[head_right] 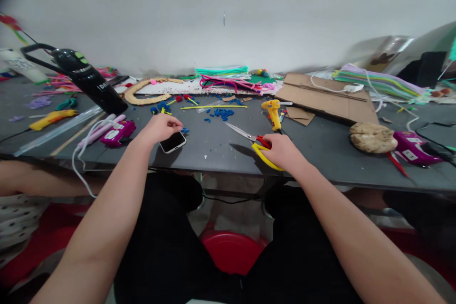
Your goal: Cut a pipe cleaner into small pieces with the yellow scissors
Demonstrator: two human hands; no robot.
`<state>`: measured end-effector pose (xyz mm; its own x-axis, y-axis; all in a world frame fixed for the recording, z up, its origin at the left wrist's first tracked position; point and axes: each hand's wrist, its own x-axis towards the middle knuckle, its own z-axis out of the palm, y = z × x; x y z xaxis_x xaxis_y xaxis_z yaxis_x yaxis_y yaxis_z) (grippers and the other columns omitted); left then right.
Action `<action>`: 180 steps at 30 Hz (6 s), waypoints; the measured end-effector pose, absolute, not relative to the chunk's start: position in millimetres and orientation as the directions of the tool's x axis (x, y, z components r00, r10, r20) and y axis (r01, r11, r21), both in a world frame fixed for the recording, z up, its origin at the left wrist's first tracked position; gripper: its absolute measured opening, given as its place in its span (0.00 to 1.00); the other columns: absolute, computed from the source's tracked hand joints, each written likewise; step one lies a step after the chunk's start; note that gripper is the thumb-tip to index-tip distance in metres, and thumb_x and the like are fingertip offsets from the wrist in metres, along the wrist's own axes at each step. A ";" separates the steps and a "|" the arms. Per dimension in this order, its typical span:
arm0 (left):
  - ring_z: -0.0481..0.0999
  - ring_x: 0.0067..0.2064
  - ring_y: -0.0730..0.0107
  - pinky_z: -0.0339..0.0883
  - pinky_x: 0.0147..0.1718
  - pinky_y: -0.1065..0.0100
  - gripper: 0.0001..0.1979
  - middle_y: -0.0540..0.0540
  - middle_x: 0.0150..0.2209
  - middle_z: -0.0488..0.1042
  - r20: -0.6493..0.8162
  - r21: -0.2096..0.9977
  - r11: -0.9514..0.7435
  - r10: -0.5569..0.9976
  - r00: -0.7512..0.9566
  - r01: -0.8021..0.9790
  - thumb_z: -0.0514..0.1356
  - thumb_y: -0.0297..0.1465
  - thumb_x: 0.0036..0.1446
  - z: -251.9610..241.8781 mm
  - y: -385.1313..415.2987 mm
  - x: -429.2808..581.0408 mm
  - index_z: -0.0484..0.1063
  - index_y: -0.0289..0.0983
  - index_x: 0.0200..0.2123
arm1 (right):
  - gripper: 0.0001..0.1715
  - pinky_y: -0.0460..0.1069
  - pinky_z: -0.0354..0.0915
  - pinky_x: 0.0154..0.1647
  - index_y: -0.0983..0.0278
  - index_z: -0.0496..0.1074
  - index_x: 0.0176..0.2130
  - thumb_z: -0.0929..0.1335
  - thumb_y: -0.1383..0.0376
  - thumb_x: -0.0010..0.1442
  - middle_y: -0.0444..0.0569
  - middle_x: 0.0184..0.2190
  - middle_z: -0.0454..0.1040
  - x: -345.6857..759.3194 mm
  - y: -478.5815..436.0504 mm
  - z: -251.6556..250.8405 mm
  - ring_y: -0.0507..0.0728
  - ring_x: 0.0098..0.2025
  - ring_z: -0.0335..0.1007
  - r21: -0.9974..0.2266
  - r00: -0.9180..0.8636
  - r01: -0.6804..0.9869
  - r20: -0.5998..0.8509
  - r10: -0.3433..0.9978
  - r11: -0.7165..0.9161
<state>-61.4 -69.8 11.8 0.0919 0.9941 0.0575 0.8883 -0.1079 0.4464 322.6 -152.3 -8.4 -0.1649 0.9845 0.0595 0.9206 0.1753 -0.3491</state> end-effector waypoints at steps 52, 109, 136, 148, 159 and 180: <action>0.76 0.34 0.65 0.67 0.36 0.65 0.03 0.44 0.31 0.79 0.223 0.688 -0.265 0.963 0.151 0.676 0.61 0.28 0.51 -13.5 -27.6 14.5 0.75 0.36 0.31 | 0.18 0.48 0.49 0.25 0.59 0.70 0.31 0.64 0.48 0.57 0.48 0.30 0.76 306.0 -157.2 1.1 0.57 0.31 0.67 -0.210 0.019 0.977 0.006 1.000 -0.017; 0.71 0.29 0.74 0.67 0.31 0.69 0.15 0.45 0.29 0.75 0.111 0.941 -0.250 0.863 0.492 0.226 0.61 0.41 0.59 19.2 -104.0 65.5 0.73 0.33 0.32 | 0.19 0.46 0.51 0.15 0.61 0.63 0.22 0.71 0.54 0.53 0.39 0.13 0.61 245.1 -143.9 15.6 0.49 0.15 0.54 -0.998 -0.110 0.056 -0.046 0.993 -0.040; 0.72 0.29 0.71 0.64 0.30 0.69 0.08 0.47 0.28 0.77 0.467 0.720 -0.509 0.858 0.213 0.472 0.59 0.33 0.58 19.7 -89.3 25.4 0.75 0.36 0.30 | 0.22 0.48 0.49 0.26 0.61 0.58 0.22 0.68 0.50 0.55 0.41 0.19 0.59 300.7 -151.8 -7.6 0.51 0.24 0.50 -0.511 -0.169 0.817 0.232 0.958 0.268; 0.71 0.29 0.71 0.63 0.30 0.68 0.09 0.47 0.28 0.76 0.465 0.738 -0.504 0.862 0.204 0.448 0.60 0.34 0.59 21.6 -92.5 28.6 0.74 0.35 0.31 | 0.19 0.48 0.48 0.26 0.61 0.57 0.23 0.67 0.55 0.55 0.41 0.19 0.60 296.9 -151.3 -5.0 0.51 0.24 0.50 -0.502 -0.215 0.812 0.217 0.952 0.298; 0.71 0.27 0.72 0.62 0.28 0.70 0.07 0.47 0.26 0.76 0.500 0.737 -0.539 0.841 0.209 0.408 0.60 0.32 0.57 18.9 -90.3 29.9 0.74 0.35 0.30 | 0.17 0.48 0.47 0.26 0.61 0.57 0.22 0.68 0.59 0.53 0.40 0.19 0.59 298.8 -148.7 -8.8 0.50 0.24 0.49 -0.485 -0.226 0.817 0.228 0.947 0.312; 0.68 0.25 0.73 0.61 0.26 0.70 0.11 0.47 0.24 0.74 0.465 0.790 -0.504 0.864 0.194 0.349 0.61 0.36 0.57 15.9 -88.7 32.3 0.74 0.35 0.27 | 0.20 0.48 0.49 0.26 0.62 0.60 0.22 0.68 0.54 0.53 0.41 0.19 0.60 297.1 -150.9 -1.8 0.50 0.24 0.51 -0.538 -0.179 0.792 0.243 0.953 0.287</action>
